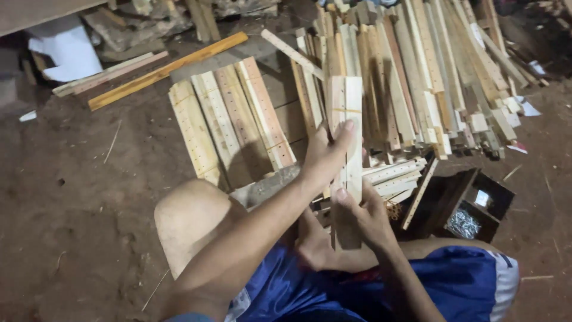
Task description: Organizing and bundling thin wooden slats by hand on a workshop floor.
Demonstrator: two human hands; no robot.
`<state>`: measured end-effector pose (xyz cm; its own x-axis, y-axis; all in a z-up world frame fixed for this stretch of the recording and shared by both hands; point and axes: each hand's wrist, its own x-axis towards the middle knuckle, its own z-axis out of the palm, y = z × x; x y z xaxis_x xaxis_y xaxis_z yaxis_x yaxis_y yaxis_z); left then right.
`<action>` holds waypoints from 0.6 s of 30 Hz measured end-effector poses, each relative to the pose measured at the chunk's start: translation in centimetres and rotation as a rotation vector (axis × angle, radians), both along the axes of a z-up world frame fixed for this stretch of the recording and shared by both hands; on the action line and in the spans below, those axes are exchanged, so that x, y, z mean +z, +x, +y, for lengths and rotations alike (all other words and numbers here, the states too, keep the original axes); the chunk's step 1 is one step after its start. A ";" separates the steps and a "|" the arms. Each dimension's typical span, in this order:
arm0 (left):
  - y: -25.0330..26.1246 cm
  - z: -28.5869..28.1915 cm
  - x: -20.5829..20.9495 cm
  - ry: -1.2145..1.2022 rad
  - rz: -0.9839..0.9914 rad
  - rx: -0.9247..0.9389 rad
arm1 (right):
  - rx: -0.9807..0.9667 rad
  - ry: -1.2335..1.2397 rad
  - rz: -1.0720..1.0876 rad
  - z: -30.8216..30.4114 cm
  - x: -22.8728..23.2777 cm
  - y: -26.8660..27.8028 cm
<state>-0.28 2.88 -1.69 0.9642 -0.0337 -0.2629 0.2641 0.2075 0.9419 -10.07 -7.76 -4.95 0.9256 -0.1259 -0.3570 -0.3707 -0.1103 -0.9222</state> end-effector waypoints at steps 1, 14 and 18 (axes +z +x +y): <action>0.6 0.9 -0.8 0.004 0.003 0.013 | 0.013 0.004 0.003 0.9 0.5 -0.1; 5.7 16.0 -5.7 0.721 0.172 0.368 | 0.151 -0.402 0.010 12.1 -1.5 4.1; 7.8 24.4 -13.6 1.078 0.379 0.488 | 0.304 -0.570 -0.329 16.3 -7.6 6.3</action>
